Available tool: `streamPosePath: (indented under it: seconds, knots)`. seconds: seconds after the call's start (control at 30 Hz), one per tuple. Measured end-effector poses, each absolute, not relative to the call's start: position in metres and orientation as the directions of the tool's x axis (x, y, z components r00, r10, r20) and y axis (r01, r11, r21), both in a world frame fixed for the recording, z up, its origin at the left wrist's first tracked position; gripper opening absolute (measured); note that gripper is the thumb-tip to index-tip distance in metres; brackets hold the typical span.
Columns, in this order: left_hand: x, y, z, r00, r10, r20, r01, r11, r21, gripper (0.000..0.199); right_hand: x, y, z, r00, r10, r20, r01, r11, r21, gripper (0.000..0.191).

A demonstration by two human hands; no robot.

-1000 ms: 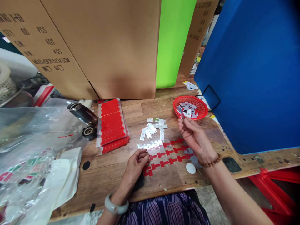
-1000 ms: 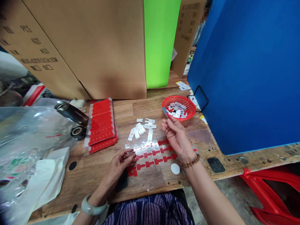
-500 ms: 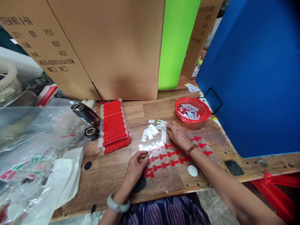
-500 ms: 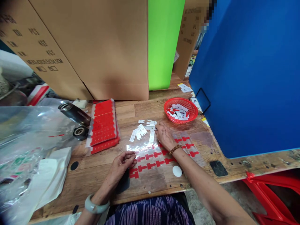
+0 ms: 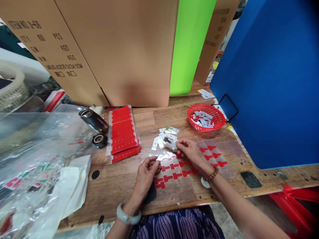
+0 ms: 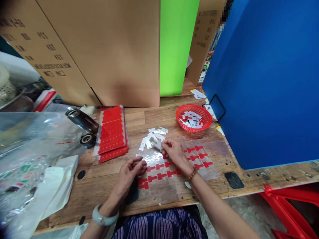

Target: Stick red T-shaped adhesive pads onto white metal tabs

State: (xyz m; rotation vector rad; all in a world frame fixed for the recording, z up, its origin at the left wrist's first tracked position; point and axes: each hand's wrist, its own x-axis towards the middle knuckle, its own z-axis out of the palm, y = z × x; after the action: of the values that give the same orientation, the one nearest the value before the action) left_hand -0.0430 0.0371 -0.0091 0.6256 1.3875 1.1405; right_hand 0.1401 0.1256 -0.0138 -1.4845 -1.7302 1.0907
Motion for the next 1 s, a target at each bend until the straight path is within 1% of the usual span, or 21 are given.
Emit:
streamPosePath:
  seconds: [0.03, 0.07, 0.1, 0.13, 0.17, 0.2, 0.27, 0.3, 0.37, 0.4, 0.43, 0.5, 0.57, 0.63, 0.7, 0.77, 1.0]
  knots:
    - [-0.041, 0.038, -0.007, -0.186, 0.889, -0.419, -0.268, 0.365, 0.892, 0.048, 0.132, 0.113, -0.014, -0.217, 0.97, -0.108, 0.413, -0.009, -0.911, 0.03]
    - [-0.039, 0.038, -0.006, -0.188, 0.895, -0.403, -0.284, 0.344, 0.895, 0.046, 0.123, 0.1, -0.014, -0.247, 0.95, -0.192, 0.234, -0.134, -0.963, 0.03]
    - [-0.037, 0.039, -0.006, -0.195, 0.904, -0.38, -0.296, 0.315, 0.902, 0.044, 0.114, 0.088, -0.014, -0.28, 0.925, -0.255, 0.078, -0.243, -0.967, 0.03]
    - [-0.035, 0.039, -0.005, -0.205, 0.913, -0.354, -0.304, 0.284, 0.909, 0.04, 0.106, 0.078, -0.014, -0.325, 0.899, -0.293, -0.03, -0.32, -0.947, 0.032]
    - [-0.034, 0.039, -0.005, -0.213, 0.919, -0.332, -0.313, 0.258, 0.914, 0.037, 0.099, 0.07, -0.013, -0.365, 0.877, -0.313, -0.095, -0.37, -0.924, 0.033]
    - [-0.034, 0.039, -0.004, -0.221, 0.922, -0.319, -0.324, 0.239, 0.915, 0.034, 0.094, 0.064, -0.012, -0.399, 0.859, -0.32, -0.112, -0.392, -0.913, 0.033]
    - [-0.036, 0.039, -0.002, -0.241, 0.914, -0.327, -0.361, 0.228, 0.904, 0.032, 0.091, 0.059, -0.009, -0.424, 0.852, -0.308, -0.067, -0.369, -0.927, 0.03]
    - [-0.039, 0.039, 0.0, -0.245, 0.907, -0.343, -0.383, 0.235, 0.894, 0.034, 0.092, 0.059, -0.008, -0.412, 0.866, -0.283, -0.017, -0.318, -0.948, 0.027]
    - [-0.044, 0.04, 0.004, -0.255, 0.889, -0.38, -0.403, 0.259, 0.877, 0.038, 0.099, 0.058, -0.005, -0.361, 0.913, -0.188, 0.137, -0.147, -0.98, 0.018]
    - [-0.048, 0.04, 0.006, -0.265, 0.881, -0.392, -0.396, 0.271, 0.877, 0.04, 0.103, 0.057, -0.004, -0.347, 0.929, -0.128, 0.224, -0.05, -0.973, 0.014]
    - [-0.051, 0.04, 0.007, -0.271, 0.876, -0.399, -0.38, 0.283, 0.881, 0.042, 0.107, 0.055, -0.003, -0.352, 0.933, -0.076, 0.304, 0.038, -0.952, 0.012]
    - [-0.056, 0.04, 0.004, -0.27, 0.874, -0.405, -0.343, 0.305, 0.888, 0.043, 0.112, 0.048, -0.003, -0.406, 0.913, -0.034, 0.417, 0.152, -0.896, 0.013]
    - [-0.059, 0.038, -0.002, -0.245, 0.877, -0.413, -0.328, 0.326, 0.887, 0.043, 0.114, 0.037, -0.005, -0.463, 0.886, -0.023, 0.463, 0.22, -0.858, 0.015]
    - [-0.06, 0.036, -0.01, -0.199, 0.88, -0.43, -0.316, 0.358, 0.879, 0.043, 0.113, 0.028, -0.008, -0.489, 0.872, 0.017, 0.486, 0.288, -0.825, 0.015]
    - [-0.06, 0.034, -0.018, -0.169, 0.882, -0.441, -0.297, 0.381, 0.876, 0.043, 0.111, 0.02, -0.012, -0.494, 0.867, 0.067, 0.496, 0.344, -0.797, 0.015]
    - [-0.059, 0.034, -0.024, -0.166, 0.875, -0.455, -0.289, 0.398, 0.871, 0.043, 0.11, 0.016, -0.014, -0.506, 0.859, 0.077, 0.514, 0.372, -0.773, 0.016]
    - [-0.057, 0.034, -0.024, -0.209, 0.851, -0.481, -0.305, 0.411, 0.859, 0.043, 0.104, 0.013, -0.006, -0.521, 0.853, -0.037, 0.627, 0.353, -0.694, 0.016]
